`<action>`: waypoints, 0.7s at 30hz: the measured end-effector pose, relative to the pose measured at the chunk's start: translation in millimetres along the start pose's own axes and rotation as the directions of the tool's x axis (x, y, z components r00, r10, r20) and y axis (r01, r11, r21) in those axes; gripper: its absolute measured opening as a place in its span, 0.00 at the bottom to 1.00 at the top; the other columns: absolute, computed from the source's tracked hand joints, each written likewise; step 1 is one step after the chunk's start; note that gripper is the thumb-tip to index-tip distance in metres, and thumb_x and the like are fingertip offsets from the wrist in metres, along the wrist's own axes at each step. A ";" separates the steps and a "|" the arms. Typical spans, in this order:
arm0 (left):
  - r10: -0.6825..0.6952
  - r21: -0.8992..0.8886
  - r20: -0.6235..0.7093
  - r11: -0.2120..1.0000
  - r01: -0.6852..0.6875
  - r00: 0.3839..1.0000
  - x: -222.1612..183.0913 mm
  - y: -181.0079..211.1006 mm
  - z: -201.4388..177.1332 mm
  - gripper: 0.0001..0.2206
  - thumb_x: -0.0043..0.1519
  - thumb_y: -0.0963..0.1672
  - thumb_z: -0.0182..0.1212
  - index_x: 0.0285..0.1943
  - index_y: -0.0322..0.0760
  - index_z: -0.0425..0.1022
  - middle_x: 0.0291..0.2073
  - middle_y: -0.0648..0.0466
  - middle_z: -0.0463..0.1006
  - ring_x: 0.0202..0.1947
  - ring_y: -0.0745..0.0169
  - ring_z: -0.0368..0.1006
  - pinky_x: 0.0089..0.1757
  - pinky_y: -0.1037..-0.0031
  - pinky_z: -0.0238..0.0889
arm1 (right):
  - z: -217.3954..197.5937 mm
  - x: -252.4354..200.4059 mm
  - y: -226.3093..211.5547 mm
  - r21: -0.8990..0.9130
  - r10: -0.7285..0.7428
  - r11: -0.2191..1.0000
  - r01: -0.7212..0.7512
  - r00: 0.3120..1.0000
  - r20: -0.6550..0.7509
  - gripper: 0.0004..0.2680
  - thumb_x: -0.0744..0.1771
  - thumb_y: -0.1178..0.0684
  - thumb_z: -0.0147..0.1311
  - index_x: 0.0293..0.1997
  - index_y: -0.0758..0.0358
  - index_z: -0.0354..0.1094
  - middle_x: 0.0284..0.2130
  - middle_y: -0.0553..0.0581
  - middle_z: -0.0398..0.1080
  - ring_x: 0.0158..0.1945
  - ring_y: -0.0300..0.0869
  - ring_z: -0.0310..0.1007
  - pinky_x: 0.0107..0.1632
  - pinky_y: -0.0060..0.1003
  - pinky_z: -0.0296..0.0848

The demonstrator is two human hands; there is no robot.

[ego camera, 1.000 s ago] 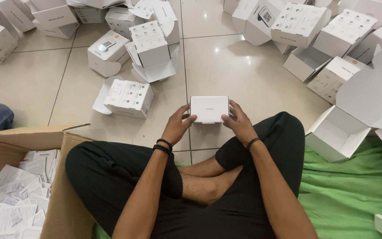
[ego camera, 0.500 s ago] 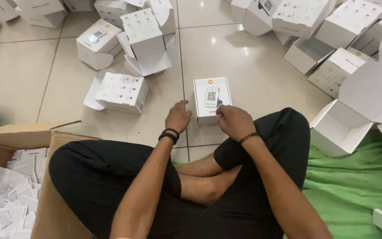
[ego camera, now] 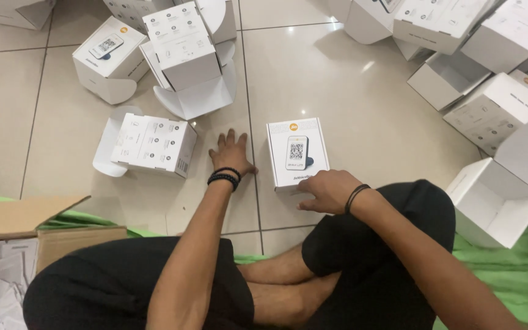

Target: The person sits on the floor and packs small white boxes. They place a white device and a paper insert into each box, then close the lid and set the box aside. The person repeats this process multiple times.

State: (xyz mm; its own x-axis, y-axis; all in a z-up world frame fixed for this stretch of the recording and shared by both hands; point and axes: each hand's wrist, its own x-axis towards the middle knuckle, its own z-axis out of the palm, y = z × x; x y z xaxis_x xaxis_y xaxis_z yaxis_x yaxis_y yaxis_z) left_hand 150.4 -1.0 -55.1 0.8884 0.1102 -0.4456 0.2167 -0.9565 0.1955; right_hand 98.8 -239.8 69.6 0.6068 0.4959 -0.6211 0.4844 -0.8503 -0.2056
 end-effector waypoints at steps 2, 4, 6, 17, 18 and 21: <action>-0.005 0.016 0.002 1.000 0.005 1.000 4.8 0.8 3.0 0.51 0.45 0.52 0.81 0.78 0.54 0.51 0.79 0.50 0.41 0.78 0.43 0.36 0.65 0.36 0.43 | -18.0 28.4 9.7 0.001 -0.008 1.000 0.008 0.998 0.055 0.19 0.65 0.34 0.53 0.57 0.48 0.73 0.46 0.59 0.77 0.50 0.53 0.77 0.53 0.48 0.75; -0.012 0.034 0.002 0.999 0.012 1.000 5.9 0.4 4.1 0.52 0.44 0.52 0.82 0.78 0.54 0.50 0.79 0.50 0.40 0.78 0.42 0.35 0.65 0.35 0.43 | -39.9 67.8 21.4 0.003 -0.020 1.000 0.020 0.994 0.108 0.19 0.64 0.32 0.52 0.54 0.48 0.76 0.45 0.57 0.78 0.50 0.51 0.78 0.53 0.48 0.76; 0.006 0.034 -0.002 0.999 -0.006 1.000 3.6 0.7 2.7 0.51 0.45 0.52 0.81 0.78 0.54 0.51 0.79 0.50 0.40 0.78 0.41 0.35 0.64 0.34 0.44 | -67.7 117.1 35.6 0.014 0.002 1.000 -0.004 0.991 0.133 0.21 0.65 0.30 0.51 0.47 0.54 0.81 0.43 0.58 0.81 0.47 0.51 0.80 0.53 0.48 0.75; -0.021 0.019 0.013 1.000 0.021 1.000 -1.4 5.4 -9.5 0.50 0.45 0.51 0.81 0.78 0.56 0.53 0.79 0.51 0.41 0.78 0.44 0.35 0.65 0.35 0.43 | -120.8 196.4 43.8 0.198 0.272 0.958 -0.206 0.869 -0.414 0.27 0.65 0.35 0.57 0.71 0.52 0.57 0.68 0.53 0.60 0.69 0.50 0.60 0.62 0.54 0.70; -0.023 0.013 0.015 1.000 0.023 1.000 -2.2 6.7 -9.4 0.50 0.45 0.51 0.81 0.78 0.57 0.52 0.79 0.52 0.41 0.78 0.44 0.35 0.65 0.35 0.43 | -111.9 192.5 49.0 0.185 0.255 0.963 -0.194 0.875 -0.411 0.28 0.65 0.35 0.57 0.72 0.50 0.57 0.68 0.52 0.59 0.69 0.49 0.59 0.62 0.53 0.69; -0.033 0.008 0.014 0.999 0.033 0.999 -4.9 7.6 -9.2 0.51 0.45 0.51 0.81 0.78 0.57 0.51 0.79 0.53 0.40 0.78 0.45 0.34 0.66 0.37 0.42 | -88.0 166.7 72.1 0.207 0.308 0.946 -0.249 0.893 -0.328 0.28 0.64 0.34 0.57 0.72 0.48 0.55 0.70 0.51 0.55 0.71 0.48 0.55 0.63 0.52 0.68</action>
State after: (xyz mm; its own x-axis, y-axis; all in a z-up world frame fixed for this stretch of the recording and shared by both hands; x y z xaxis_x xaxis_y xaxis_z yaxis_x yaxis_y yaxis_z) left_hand 151.4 -6.3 -43.4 0.8749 0.1378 -0.4643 0.2427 -0.9544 0.1741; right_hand 290.3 -203.0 17.7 0.8978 0.2392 -0.3697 0.1761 -0.9646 -0.1964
